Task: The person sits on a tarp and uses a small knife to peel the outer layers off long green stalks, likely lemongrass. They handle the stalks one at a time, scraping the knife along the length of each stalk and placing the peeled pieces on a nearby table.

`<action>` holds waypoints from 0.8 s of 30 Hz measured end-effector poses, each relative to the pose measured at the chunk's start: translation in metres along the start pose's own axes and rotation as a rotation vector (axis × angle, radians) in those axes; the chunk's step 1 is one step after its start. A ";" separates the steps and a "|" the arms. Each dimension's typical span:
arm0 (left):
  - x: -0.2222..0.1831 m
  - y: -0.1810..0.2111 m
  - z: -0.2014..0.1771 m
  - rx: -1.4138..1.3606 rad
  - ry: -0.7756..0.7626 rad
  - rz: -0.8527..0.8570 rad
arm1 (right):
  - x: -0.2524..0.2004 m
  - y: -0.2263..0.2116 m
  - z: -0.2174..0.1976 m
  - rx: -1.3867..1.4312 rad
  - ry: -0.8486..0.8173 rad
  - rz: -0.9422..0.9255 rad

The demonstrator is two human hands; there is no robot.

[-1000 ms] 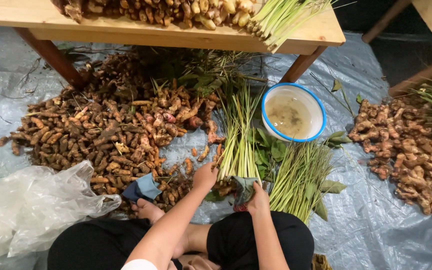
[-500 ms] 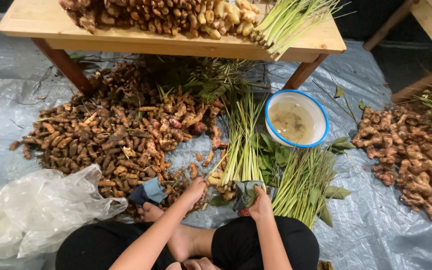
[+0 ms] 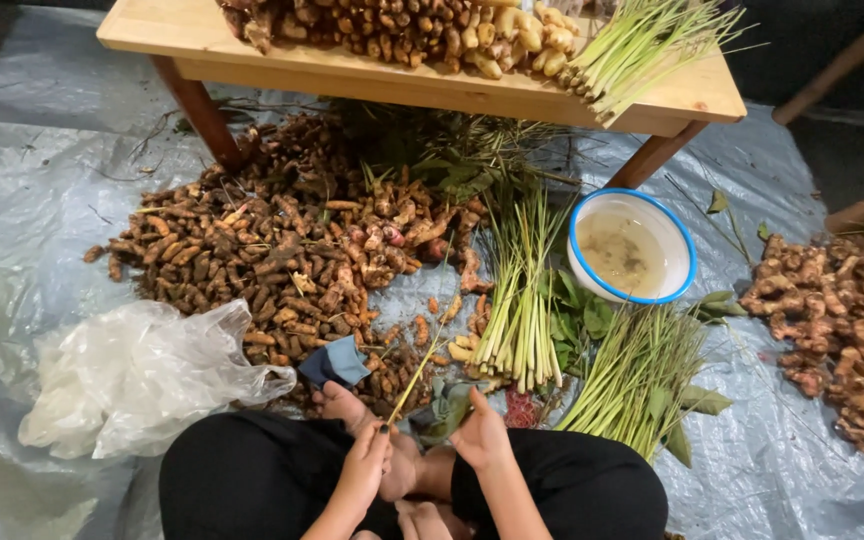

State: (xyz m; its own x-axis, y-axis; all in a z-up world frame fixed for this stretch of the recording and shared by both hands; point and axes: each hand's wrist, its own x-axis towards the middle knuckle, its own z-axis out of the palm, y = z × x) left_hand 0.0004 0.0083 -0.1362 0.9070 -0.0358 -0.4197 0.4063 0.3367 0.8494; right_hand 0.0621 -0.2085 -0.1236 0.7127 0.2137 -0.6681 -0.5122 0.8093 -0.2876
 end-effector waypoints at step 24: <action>-0.053 0.091 -0.017 0.623 -0.165 -0.086 | 0.008 0.008 0.052 0.011 0.064 -0.281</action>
State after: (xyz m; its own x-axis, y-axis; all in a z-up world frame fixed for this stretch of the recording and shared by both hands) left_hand -0.0121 0.0571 -0.0420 0.8531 -0.1990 -0.4824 0.4219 -0.2808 0.8620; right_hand 0.0885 -0.1715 -0.0952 0.7941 -0.0541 -0.6054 -0.2935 0.8381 -0.4598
